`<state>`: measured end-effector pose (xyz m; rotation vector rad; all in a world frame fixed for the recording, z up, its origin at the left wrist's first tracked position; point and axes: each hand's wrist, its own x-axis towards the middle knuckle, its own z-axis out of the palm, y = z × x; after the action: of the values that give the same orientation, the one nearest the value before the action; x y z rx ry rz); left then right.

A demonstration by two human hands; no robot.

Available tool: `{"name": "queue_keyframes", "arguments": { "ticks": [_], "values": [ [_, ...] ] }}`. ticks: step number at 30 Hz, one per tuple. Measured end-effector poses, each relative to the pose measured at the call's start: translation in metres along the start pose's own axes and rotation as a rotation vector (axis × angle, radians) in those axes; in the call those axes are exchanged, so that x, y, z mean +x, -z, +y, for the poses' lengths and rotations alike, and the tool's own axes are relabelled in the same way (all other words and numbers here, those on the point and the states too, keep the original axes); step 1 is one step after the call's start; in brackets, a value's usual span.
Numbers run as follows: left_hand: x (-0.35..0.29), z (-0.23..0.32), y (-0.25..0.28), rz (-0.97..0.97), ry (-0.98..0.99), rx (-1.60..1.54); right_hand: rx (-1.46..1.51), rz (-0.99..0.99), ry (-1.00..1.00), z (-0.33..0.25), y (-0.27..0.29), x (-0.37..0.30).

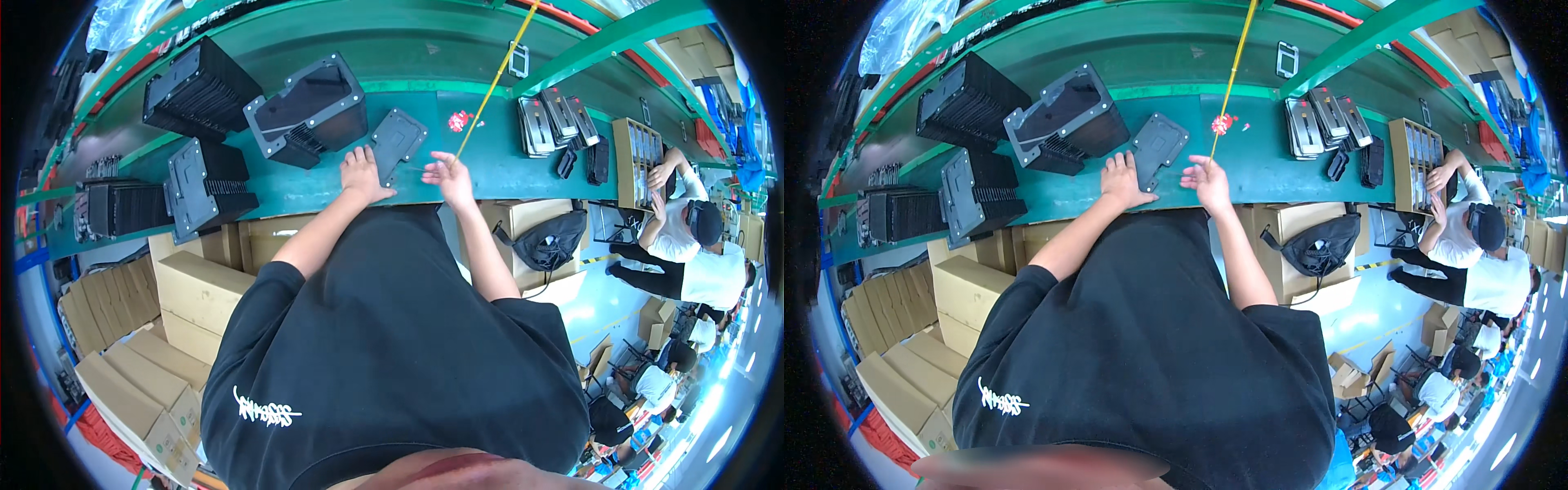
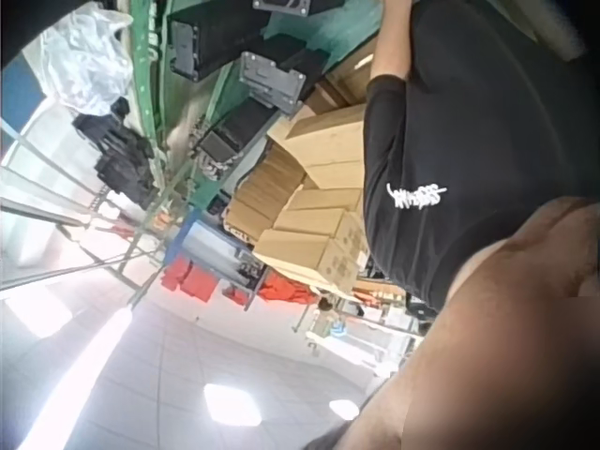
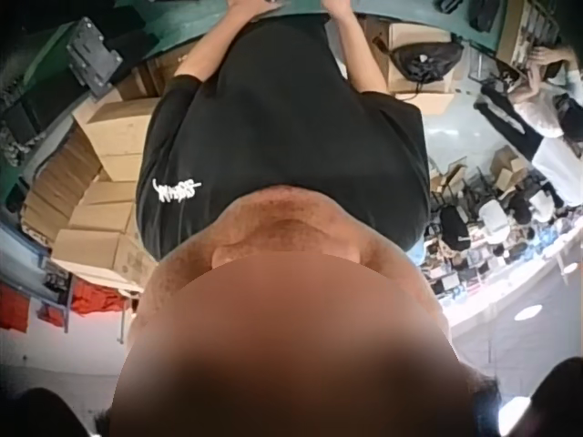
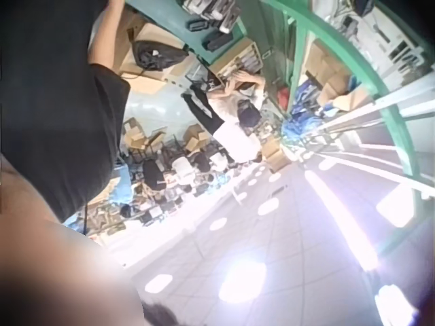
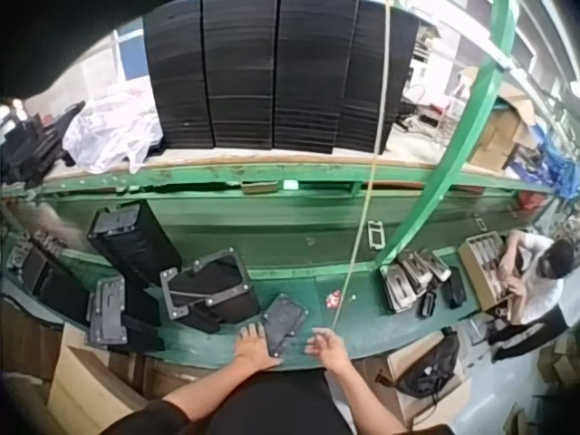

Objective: Assembling and inspecting electronic housings and components on a factory production line.

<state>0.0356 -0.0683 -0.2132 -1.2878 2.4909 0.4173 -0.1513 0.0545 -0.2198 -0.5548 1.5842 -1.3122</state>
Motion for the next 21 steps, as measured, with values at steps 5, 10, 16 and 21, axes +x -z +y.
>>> {"name": "queue_keyframes", "arguments": {
  "ticks": [5, 10, 16, 21],
  "values": [
    [0.004, 0.001, -0.003, 0.014, -0.011, 0.059, 0.257, 0.124, -0.053, 0.073, -0.03, 0.016],
    [0.002, -0.001, -0.002, 0.029, -0.032, 0.064, 0.318, 0.205, -0.011, 0.082, -0.037, 0.023],
    [0.003, -0.001, -0.004, 0.041, -0.036, 0.061, 0.321, 0.193, -0.018, 0.085, -0.041, 0.024],
    [0.005, -0.001, -0.005, 0.019, -0.031, 0.063, 0.23, 0.163, 0.024, 0.083, -0.052, 0.018]
  ]
}}
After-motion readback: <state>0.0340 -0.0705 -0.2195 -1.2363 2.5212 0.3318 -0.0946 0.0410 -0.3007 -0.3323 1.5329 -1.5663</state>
